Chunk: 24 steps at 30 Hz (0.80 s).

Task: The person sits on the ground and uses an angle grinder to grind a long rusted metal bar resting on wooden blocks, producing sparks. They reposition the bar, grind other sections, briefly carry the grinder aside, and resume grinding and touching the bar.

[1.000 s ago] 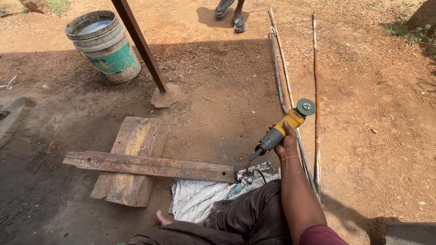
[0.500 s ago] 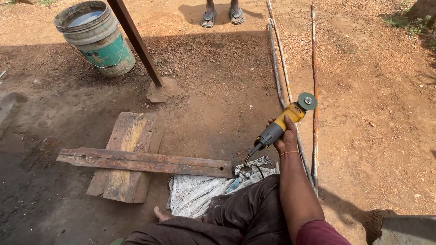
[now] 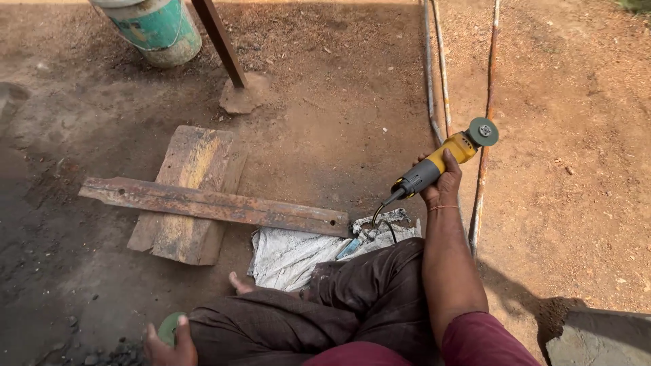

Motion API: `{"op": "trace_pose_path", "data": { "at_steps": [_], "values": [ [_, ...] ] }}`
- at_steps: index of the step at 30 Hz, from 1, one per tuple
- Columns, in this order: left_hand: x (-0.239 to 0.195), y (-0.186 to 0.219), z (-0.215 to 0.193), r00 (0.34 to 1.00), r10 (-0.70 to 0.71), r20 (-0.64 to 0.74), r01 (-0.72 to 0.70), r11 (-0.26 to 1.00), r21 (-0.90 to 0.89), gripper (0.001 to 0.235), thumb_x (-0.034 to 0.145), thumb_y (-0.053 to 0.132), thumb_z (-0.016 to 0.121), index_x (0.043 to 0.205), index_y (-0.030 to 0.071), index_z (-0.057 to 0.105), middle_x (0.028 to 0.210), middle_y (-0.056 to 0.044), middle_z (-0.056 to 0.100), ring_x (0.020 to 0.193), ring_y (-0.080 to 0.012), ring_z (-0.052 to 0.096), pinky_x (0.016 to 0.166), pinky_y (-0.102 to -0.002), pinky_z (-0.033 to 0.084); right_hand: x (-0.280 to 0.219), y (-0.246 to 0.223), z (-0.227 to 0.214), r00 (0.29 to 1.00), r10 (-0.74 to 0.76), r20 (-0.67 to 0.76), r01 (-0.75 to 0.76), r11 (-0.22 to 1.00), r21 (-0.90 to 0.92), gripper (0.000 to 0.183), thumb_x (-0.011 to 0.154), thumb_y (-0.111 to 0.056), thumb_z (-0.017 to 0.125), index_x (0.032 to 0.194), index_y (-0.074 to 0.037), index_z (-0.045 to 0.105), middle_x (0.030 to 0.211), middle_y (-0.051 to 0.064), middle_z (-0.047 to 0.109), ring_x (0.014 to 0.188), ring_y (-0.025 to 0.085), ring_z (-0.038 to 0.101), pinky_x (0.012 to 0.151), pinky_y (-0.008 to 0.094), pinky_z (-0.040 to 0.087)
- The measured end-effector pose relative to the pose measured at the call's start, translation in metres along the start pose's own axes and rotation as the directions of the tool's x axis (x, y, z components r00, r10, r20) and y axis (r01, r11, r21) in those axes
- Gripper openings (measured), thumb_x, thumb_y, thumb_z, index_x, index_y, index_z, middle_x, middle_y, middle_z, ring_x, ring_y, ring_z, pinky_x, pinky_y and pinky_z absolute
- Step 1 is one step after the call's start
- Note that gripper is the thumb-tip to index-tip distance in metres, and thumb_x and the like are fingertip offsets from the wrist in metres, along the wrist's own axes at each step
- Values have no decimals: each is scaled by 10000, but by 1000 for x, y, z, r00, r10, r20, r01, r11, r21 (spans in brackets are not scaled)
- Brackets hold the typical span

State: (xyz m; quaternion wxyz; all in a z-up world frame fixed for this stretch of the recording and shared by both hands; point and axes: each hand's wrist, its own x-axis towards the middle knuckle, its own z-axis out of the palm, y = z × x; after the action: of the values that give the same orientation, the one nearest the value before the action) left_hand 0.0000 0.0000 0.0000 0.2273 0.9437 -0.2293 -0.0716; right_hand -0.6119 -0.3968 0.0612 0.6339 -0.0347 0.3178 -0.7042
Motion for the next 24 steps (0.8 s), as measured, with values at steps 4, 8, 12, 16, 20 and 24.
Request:
{"op": "trace_pose_path", "data": {
  "at_steps": [4,8,12,16,20,24],
  "values": [
    [-36,163,-61,965,237,-116,-255,949,-184,811,1029,433,626,1613,-34,310,1676,-290,307,1567,-441,287,1265,-550,284,6,-4,-10,997,81,-11,-81,997,4,549,888,-375,752,1187,31,536,896,214,693,816,361,713,804,488,641],
    [-23,231,14,924,94,370,198,709,-677,806,963,371,676,1579,19,292,1612,-237,353,1460,-358,433,1111,-501,474,8,-9,-14,998,53,24,-53,998,29,533,909,-383,741,1211,12,549,907,199,688,828,351,714,796,492,640],
    [-8,237,139,692,30,721,549,627,-553,734,972,339,696,1556,37,371,1463,-366,517,1372,-495,523,974,-553,533,13,-15,-16,1000,14,-15,-14,1000,-1,550,886,-358,776,1256,-38,524,904,225,701,819,377,726,787,509,648],
    [-3,201,212,644,65,762,644,490,-587,626,917,338,695,1422,25,500,1252,-103,600,1156,-315,658,891,-517,552,22,-17,-23,1000,-10,-25,9,1000,-27,586,853,-355,795,1272,-58,514,893,227,703,805,386,733,784,513,653],
    [-10,204,223,622,134,771,624,510,-592,438,941,342,740,1238,61,585,1143,-53,664,1078,-229,674,895,-438,556,23,-21,-26,999,-8,-41,7,1000,-17,609,885,-354,798,1319,-46,502,925,227,695,836,385,731,796,501,647],
    [-6,201,241,642,177,746,628,435,-645,323,944,313,763,1093,73,607,1049,-71,648,975,-206,669,840,-415,586,28,-18,-25,999,6,-39,-7,1000,-30,619,886,-363,788,1329,-30,513,960,230,711,877,378,733,826,481,644]
  ]
}}
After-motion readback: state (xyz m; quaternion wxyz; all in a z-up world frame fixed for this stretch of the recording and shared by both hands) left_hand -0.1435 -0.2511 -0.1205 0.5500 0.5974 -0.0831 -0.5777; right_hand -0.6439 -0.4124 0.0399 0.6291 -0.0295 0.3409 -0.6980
